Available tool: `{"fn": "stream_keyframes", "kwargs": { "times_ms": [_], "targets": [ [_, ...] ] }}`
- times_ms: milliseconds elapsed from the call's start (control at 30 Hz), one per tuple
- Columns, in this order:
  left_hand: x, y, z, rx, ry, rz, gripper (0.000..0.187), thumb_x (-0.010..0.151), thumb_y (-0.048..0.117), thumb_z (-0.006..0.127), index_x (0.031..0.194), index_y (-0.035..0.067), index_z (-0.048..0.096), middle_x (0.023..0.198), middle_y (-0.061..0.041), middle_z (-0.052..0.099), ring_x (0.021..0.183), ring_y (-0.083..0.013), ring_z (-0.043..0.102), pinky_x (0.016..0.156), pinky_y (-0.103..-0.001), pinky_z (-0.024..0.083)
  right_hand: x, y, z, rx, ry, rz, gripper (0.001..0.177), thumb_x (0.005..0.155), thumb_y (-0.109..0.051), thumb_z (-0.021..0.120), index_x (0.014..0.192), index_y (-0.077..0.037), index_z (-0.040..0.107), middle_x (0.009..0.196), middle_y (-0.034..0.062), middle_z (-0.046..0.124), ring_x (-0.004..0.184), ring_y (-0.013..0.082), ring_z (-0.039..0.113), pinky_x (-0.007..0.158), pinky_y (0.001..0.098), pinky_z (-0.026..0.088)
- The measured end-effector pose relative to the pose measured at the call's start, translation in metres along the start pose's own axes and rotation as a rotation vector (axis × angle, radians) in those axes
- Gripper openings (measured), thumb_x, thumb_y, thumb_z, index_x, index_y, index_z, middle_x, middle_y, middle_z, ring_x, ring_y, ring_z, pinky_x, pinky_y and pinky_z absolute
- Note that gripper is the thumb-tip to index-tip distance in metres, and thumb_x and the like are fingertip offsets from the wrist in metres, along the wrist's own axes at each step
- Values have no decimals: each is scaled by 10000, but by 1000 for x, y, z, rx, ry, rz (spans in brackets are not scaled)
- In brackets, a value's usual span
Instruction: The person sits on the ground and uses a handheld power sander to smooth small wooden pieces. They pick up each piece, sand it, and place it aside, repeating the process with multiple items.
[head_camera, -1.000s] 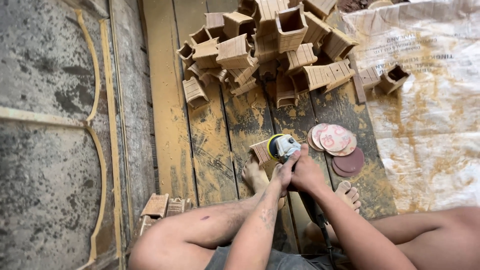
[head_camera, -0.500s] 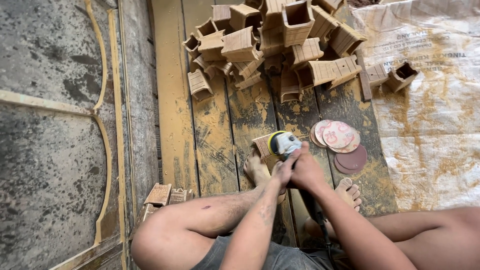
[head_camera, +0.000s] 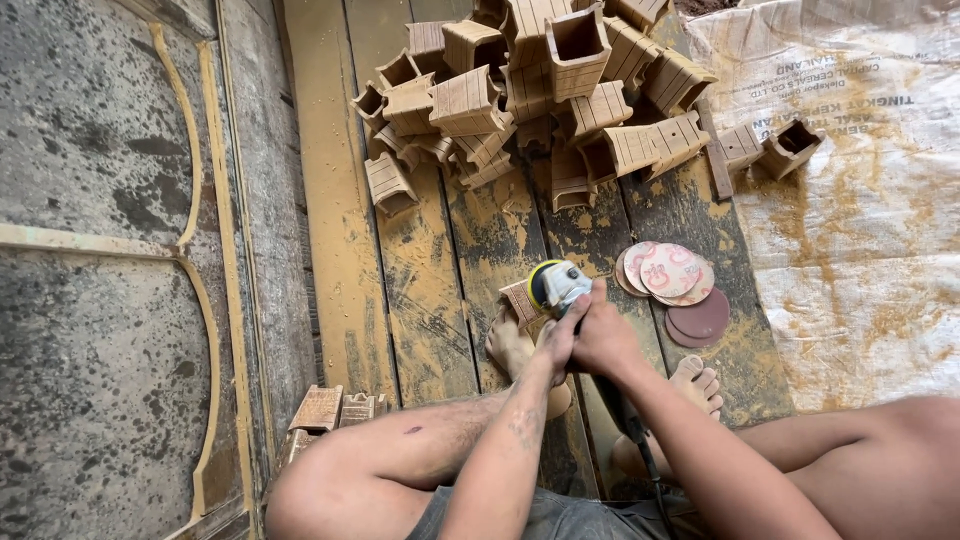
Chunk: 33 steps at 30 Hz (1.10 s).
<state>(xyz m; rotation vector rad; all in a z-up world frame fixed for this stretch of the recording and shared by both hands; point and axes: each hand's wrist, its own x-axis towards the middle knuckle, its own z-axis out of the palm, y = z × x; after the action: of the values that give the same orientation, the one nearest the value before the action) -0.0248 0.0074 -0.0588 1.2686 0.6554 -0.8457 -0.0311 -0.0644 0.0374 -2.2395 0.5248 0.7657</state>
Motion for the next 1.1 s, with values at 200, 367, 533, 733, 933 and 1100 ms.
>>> {"fn": "stream_keyframes", "kwargs": {
  "times_ms": [200,367,533,733,933,1100],
  "targets": [
    [13,9,-20,-11,10,12,1119,808,687,835,1417,-150,410,1302,-377,570,1184,-458,633,925,-647,522,20,-6,10,-58,19,-29,790,927,-389,413,1564,31,208,1141,303,661,1094,550,665,937,640,536],
    [-14,36,-37,-83,66,30,1079,839,653,798,1430,-142,373,1291,-378,585,1179,-488,639,921,-660,521,8,-35,-2,-59,-43,-99,802,916,-331,453,1567,65,200,1161,340,648,1112,569,646,940,665,529],
    [31,5,-43,-49,5,14,1028,844,662,788,1387,-138,439,1154,-333,651,977,-407,713,818,-594,568,33,-1,5,-89,-32,-60,910,870,-341,590,1579,27,154,1234,333,606,1168,569,615,988,652,508],
    [26,7,-61,585,480,207,618,613,792,764,1065,373,723,986,111,798,1042,-133,744,867,-278,581,44,41,-20,2,31,32,986,784,-313,687,1557,21,174,1311,338,600,1249,537,589,1066,627,474],
    [64,4,-74,1544,362,579,974,704,408,870,1515,180,381,1504,-130,376,1465,-368,278,1200,-681,164,30,69,-18,151,136,166,996,769,-385,741,1529,-85,171,1277,320,619,1247,514,597,1057,591,472],
    [87,41,-93,1508,67,424,782,723,419,853,1412,248,523,1341,-112,615,1336,-362,558,1183,-679,245,21,60,-19,198,147,167,966,767,-367,764,1512,-119,201,1283,313,624,1254,500,599,1072,586,467]
  ]
}}
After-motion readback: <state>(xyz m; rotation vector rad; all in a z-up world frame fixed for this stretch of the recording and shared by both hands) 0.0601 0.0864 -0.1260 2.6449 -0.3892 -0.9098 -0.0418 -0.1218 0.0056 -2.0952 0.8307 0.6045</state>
